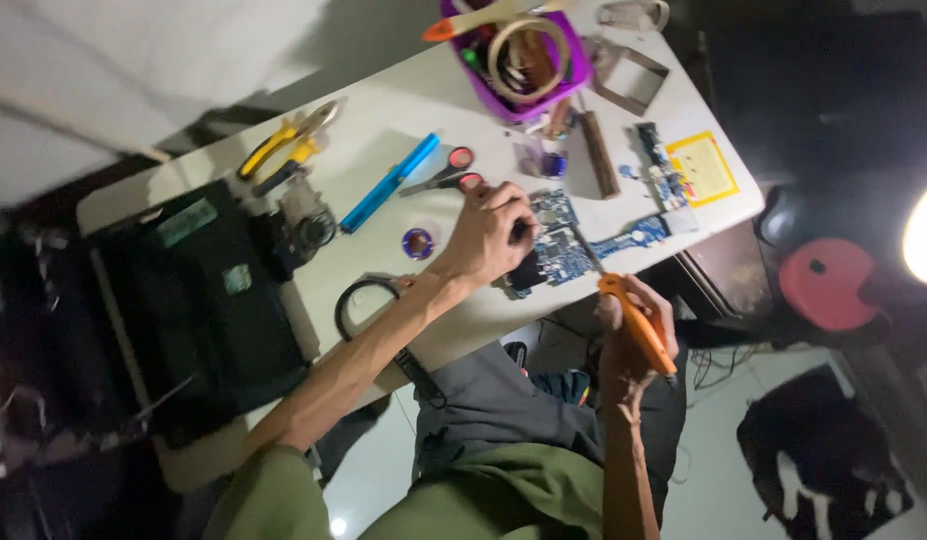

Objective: Soldering electronic components onto a motherboard using a soldering iron and solder wire on a repair bench.

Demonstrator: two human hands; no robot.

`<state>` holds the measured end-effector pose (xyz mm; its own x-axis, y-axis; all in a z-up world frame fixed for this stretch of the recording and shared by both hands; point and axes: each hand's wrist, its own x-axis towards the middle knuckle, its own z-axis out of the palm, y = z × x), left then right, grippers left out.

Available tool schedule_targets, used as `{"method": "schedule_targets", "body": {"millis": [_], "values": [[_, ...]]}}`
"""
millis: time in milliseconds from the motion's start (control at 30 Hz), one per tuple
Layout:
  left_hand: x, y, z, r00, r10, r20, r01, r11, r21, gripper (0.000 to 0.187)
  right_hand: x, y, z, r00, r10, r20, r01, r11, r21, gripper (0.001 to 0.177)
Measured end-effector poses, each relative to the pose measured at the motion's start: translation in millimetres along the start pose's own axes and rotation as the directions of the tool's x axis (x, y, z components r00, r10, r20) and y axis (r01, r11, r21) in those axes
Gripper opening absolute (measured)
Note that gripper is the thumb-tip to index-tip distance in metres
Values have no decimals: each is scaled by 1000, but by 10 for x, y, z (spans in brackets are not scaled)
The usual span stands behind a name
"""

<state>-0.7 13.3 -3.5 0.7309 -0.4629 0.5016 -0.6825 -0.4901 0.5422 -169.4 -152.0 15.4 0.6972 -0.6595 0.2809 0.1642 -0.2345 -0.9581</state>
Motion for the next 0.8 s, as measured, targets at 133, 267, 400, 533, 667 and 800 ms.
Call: {"method": "schedule_targets", "body": {"millis": [133, 267, 400, 533, 667, 800], "values": [[-77, -129, 177, 999, 21, -47, -17, 996, 88, 6, 23, 21, 26, 996, -73, -48, 77, 994, 81, 45], [-71, -166, 192, 1000, 5, -25, -3, 999, 52, 8, 19, 61, 24, 986, -163, -30, 160, 985, -66, 35], [-46, -75, 91, 998, -34, 50, 33, 999, 23, 9, 43, -40, -1, 986, -162, 26, 162, 987, 5, 38], [-79, -195, 282, 1000, 24, 14, -25, 999, 40, 13, 65, -373, 80, 997, -58, -54, 63, 993, 98, 35], [-35, -100, 134, 999, 37, 16, -38, 997, 60, 13, 127, -267, 74, 998, -57, -32, 60, 993, 106, 37], [-4, -68, 63, 998, 46, 53, -49, 997, 57, 13, 141, -189, 12, 999, -47, 8, 46, 995, 90, 37]]}}
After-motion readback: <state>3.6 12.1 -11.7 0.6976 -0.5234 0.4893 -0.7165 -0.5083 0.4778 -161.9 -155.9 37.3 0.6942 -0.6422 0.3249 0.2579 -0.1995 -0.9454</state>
